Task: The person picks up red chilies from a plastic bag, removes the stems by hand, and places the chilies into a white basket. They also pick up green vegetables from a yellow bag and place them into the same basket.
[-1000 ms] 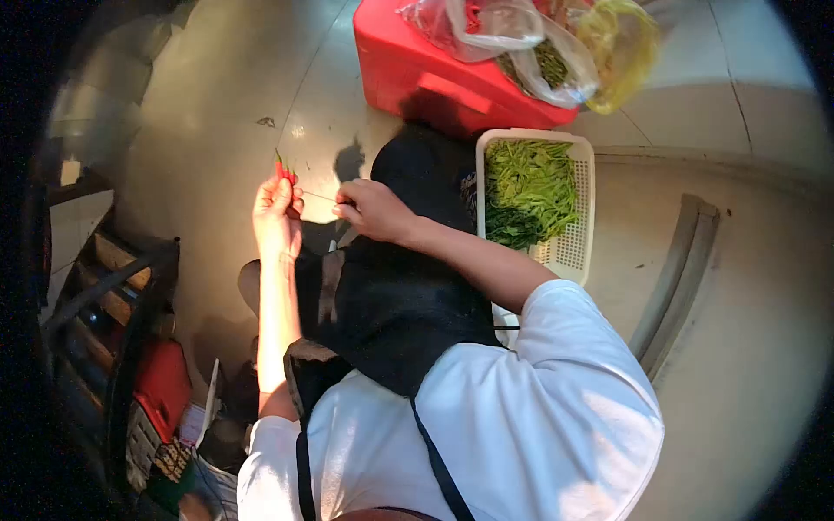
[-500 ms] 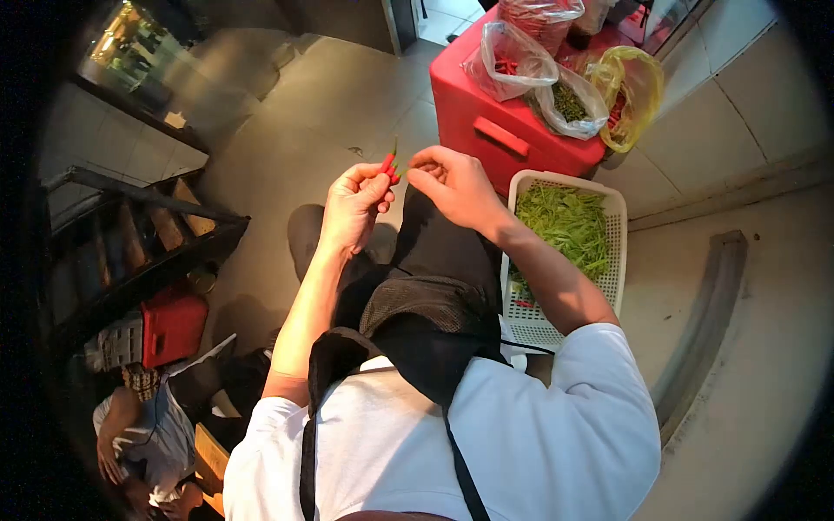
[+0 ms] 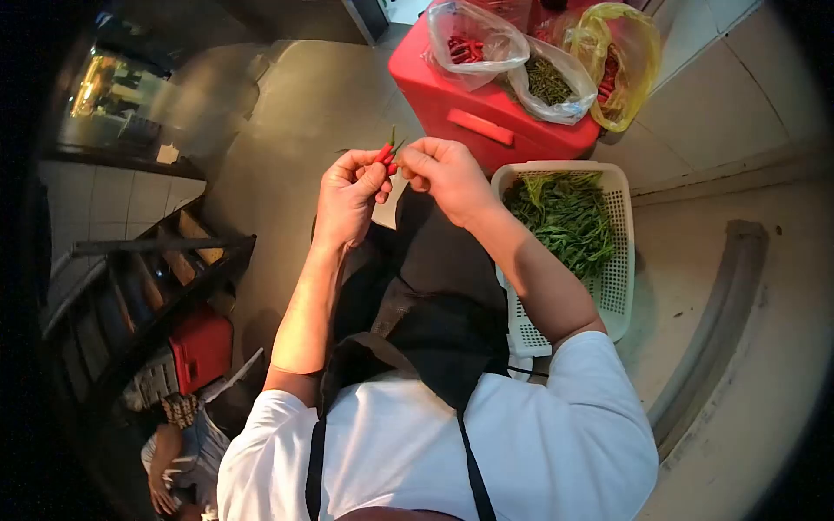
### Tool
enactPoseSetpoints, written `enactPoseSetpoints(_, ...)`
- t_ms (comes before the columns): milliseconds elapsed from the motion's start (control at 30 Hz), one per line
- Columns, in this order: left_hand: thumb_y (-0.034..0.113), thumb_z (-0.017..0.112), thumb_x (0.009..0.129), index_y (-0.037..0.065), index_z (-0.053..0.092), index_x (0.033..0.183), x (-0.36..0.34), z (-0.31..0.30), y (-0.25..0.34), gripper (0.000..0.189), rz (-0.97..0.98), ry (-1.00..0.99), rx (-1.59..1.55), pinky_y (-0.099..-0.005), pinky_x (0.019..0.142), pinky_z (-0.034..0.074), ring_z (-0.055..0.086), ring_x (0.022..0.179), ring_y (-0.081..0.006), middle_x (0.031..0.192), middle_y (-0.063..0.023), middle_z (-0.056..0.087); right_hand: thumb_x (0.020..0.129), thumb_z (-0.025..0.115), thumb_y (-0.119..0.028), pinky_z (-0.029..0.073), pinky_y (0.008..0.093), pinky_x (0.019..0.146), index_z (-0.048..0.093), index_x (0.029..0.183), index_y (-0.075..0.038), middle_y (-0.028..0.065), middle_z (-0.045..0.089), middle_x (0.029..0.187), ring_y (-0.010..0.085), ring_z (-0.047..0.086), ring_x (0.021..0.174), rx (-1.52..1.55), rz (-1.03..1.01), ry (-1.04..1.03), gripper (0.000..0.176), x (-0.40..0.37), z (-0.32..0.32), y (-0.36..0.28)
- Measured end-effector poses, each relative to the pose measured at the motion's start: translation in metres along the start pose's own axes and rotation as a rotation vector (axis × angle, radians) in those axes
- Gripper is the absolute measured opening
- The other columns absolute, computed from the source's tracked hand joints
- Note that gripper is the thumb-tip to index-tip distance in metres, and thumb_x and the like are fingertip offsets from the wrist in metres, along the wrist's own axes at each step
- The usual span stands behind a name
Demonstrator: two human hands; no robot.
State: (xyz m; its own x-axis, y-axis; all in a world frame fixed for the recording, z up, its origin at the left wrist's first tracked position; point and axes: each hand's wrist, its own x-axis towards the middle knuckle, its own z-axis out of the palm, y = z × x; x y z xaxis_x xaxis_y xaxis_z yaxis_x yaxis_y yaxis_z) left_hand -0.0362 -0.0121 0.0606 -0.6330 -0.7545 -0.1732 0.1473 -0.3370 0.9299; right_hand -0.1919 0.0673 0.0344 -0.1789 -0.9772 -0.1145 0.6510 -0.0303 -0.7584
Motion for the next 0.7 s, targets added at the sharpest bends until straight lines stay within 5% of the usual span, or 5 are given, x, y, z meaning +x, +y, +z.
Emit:
enactPoseSetpoints(267,0.006,0.065,0.089,-0.001,0.062,0.102,0.083,-0.026,-0.003,0.016,-0.182,0.035,-0.113,-0.022,0.056,0.045,0.057,0.063,-0.0108,0.082,-0.0079,0.066,0.086,0.068,-0.012,0.047,0.0246,0.066,0.068,0.09,0.003,0.0061,0.068,0.077,0.0082,0.06,0.071,-0.677,-0.19,0.165,0.016,0.08,-0.018,-0.018)
enactPoseSetpoints(467,0.007,0.065,0.089,-0.002,0.064,0.1,0.106,-0.044,0.011,0.014,-0.216,0.009,0.073,-0.0222,0.054,0.043,0.056,0.061,-0.0095,0.078,-0.0066,0.065,0.086,0.066,-0.011,0.045,0.0247,0.062,0.066,0.087,0.003,0.0043,0.064,0.073,0.0068,0.056,0.069,-0.847,-0.06,0.117,0.015,0.109,-0.011,-0.027)
enactPoseSetpoints(567,0.006,0.065,0.089,-0.002,0.063,0.099,0.101,-0.047,0.019,0.014,-0.255,0.011,0.1,-0.0221,0.053,0.042,0.055,0.059,-0.0094,0.077,-0.0066,0.065,0.087,0.064,-0.012,0.044,0.0241,0.062,0.065,0.089,0.004,0.003,0.064,0.075,0.007,0.055,0.07,-0.657,0.044,0.079,0.017,0.109,-0.001,-0.027)
enactPoseSetpoints(633,0.007,0.066,0.088,-0.001,0.063,0.098,0.09,-0.051,0.014,0.014,-0.22,0.001,-0.03,-0.0217,0.052,0.041,0.054,0.058,-0.0099,0.079,-0.0066,0.065,0.092,0.058,-0.011,0.041,0.0244,0.064,0.06,0.095,-0.001,0.0021,0.06,0.082,0.0097,0.053,0.072,0.05,0.224,0.022,0.01,0.105,-0.001,-0.009)
enactPoseSetpoints(700,0.009,0.067,0.088,0.0,0.062,0.098,0.074,-0.056,0.004,0.014,-0.187,-0.015,-0.212,-0.0215,0.052,0.041,0.054,0.058,-0.0105,0.08,-0.0069,0.065,0.092,0.058,-0.011,0.043,0.0268,0.066,0.06,0.097,-0.002,0.0035,0.061,0.084,0.0116,0.056,0.072,0.234,0.275,-0.012,0.01,0.096,0.002,0.003)
